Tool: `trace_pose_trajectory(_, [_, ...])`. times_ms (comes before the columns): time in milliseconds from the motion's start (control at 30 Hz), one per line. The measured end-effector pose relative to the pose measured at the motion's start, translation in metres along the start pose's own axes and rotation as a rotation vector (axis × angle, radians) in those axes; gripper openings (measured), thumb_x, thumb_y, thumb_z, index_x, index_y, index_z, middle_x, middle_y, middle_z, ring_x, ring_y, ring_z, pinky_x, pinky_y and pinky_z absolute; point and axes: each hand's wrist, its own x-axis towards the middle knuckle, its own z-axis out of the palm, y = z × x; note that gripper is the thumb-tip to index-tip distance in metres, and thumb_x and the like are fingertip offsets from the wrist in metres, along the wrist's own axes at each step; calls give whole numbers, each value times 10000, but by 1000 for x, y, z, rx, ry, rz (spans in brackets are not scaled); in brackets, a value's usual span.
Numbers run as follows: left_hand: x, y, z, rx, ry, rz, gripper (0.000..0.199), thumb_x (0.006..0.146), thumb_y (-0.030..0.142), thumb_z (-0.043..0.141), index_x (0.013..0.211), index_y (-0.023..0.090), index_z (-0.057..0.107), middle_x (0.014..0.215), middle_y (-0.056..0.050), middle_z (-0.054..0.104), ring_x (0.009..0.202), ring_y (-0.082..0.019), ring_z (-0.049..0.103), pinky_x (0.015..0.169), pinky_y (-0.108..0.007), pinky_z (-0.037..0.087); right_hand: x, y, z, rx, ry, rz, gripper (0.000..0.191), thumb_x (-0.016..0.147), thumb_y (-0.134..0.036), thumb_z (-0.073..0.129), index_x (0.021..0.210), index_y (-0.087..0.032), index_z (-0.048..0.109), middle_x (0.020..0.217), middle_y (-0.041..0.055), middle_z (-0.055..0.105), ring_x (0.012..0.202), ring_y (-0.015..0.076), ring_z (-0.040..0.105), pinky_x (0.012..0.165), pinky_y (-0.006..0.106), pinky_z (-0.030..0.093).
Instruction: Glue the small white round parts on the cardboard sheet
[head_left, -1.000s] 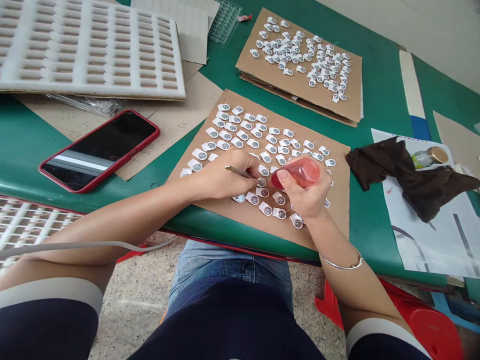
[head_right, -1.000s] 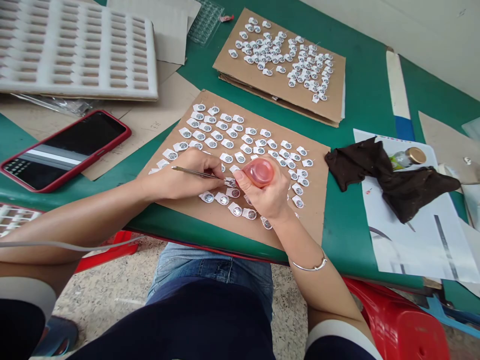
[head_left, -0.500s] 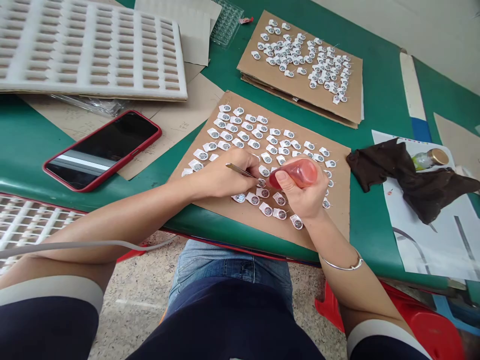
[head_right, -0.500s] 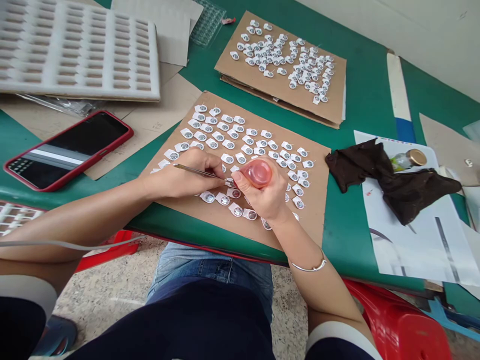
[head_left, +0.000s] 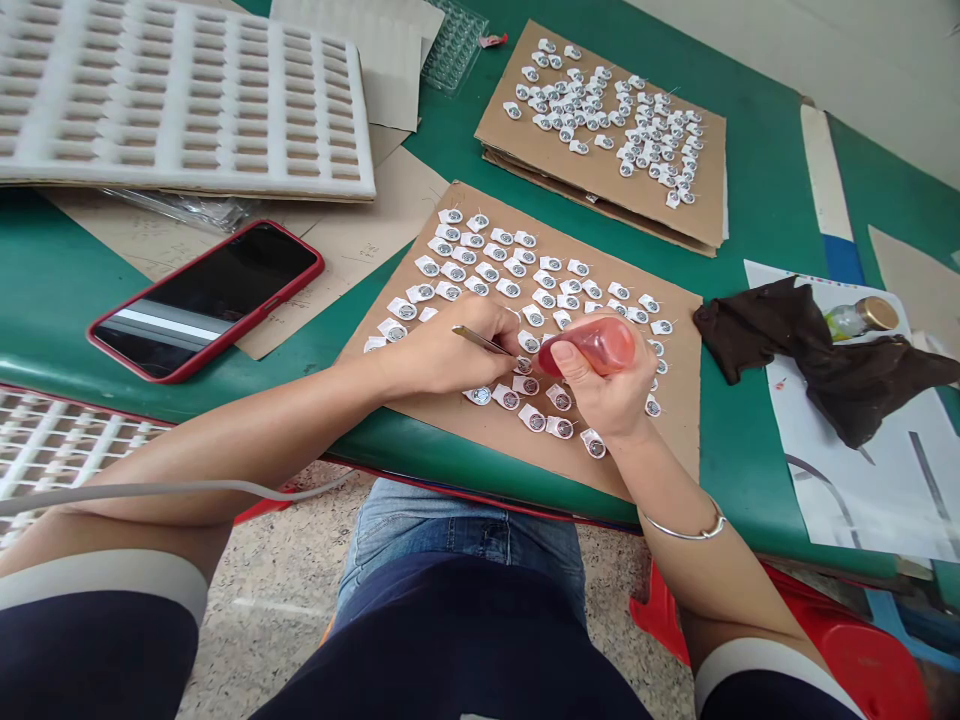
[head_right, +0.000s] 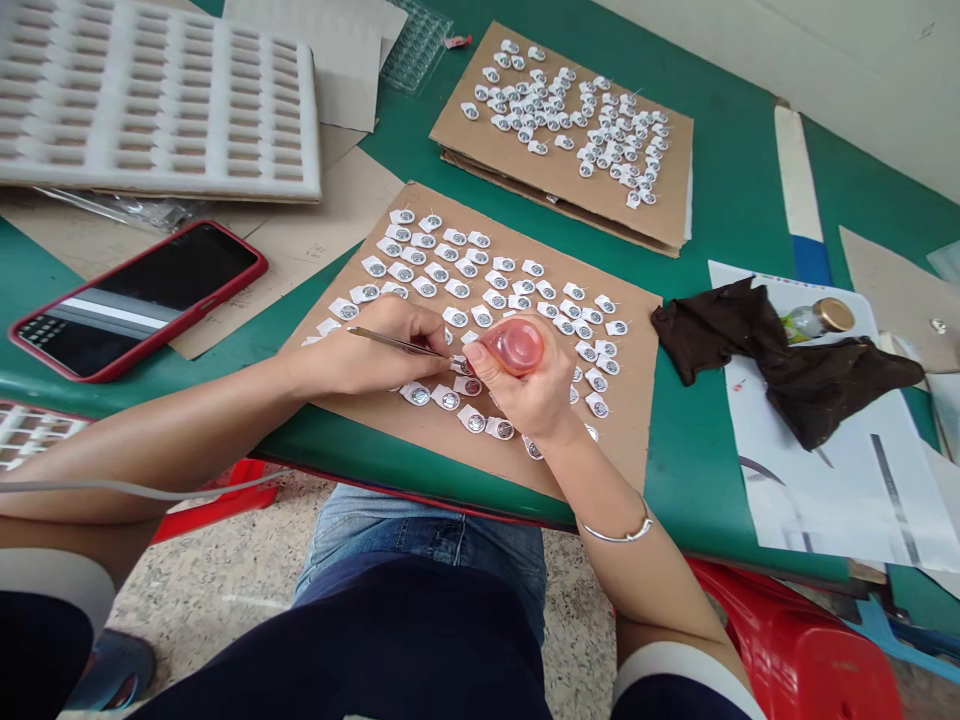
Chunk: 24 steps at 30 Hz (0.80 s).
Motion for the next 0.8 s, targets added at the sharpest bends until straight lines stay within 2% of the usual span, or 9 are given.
trace_pose_trajectory(133, [0,-1,1,-8,0,-7,139,646,112,526,650,154,658,567,19,611,500,-90,521,431,-185,331,-2,0,1,-13,-2,14,134,730,-304,659,776,-211,574,741,12,631,704,152,603,676,352,530])
trace_pose_trajectory(233, [0,-2,0,-7,0,-31,116,645,135,543,655,156,657,563,16,608,495,-92,524,419,-184,331,-2,3,-1,19,29,90,178,742,-373,636,769,-211,566,731,10,620,682,148,607,635,342,533])
trace_pose_trajectory(300, [-1,-1,-1,-2,1,-43,105,649,148,554,667,155,657,582,10,616,505,-94,534,422,-184,344,1,7,-5,103,88,203,198,785,-412,575,780,-216,545,672,-4,588,606,137,603,529,307,516])
trace_pose_trajectory(400, [0,3,-5,-37,15,-66,91,666,169,573,696,149,657,637,-12,643,546,-105,564,444,-185,382,15,14,-20,297,202,327,215,854,-417,460,755,-230,503,566,-27,523,454,127,560,337,259,405])
trace_pose_trajectory(500, [4,11,-8,-69,63,-99,76,673,197,598,691,141,646,639,-27,649,549,-112,575,450,-189,400,33,20,-40,368,203,310,255,870,-407,439,687,-235,480,504,-30,495,418,125,542,298,251,345])
trace_pose_trajectory(600, [11,22,-7,-5,53,-72,73,674,187,598,704,152,655,622,-12,646,520,-102,563,432,-184,386,46,25,-53,290,149,276,262,868,-431,455,689,-240,461,503,-26,503,447,124,556,340,257,369])
trace_pose_trajectory(700, [17,31,0,72,34,17,78,684,148,579,702,157,654,600,7,633,510,-89,551,439,-180,378,47,32,-54,241,181,248,253,880,-440,431,719,-245,444,507,-29,511,460,132,563,386,277,404])
trace_pose_trajectory(800, [21,33,13,130,52,139,93,691,103,567,696,146,649,623,6,628,559,-83,556,507,-187,405,36,42,-47,247,238,208,225,889,-410,424,736,-246,436,503,-41,513,413,127,540,352,274,376])
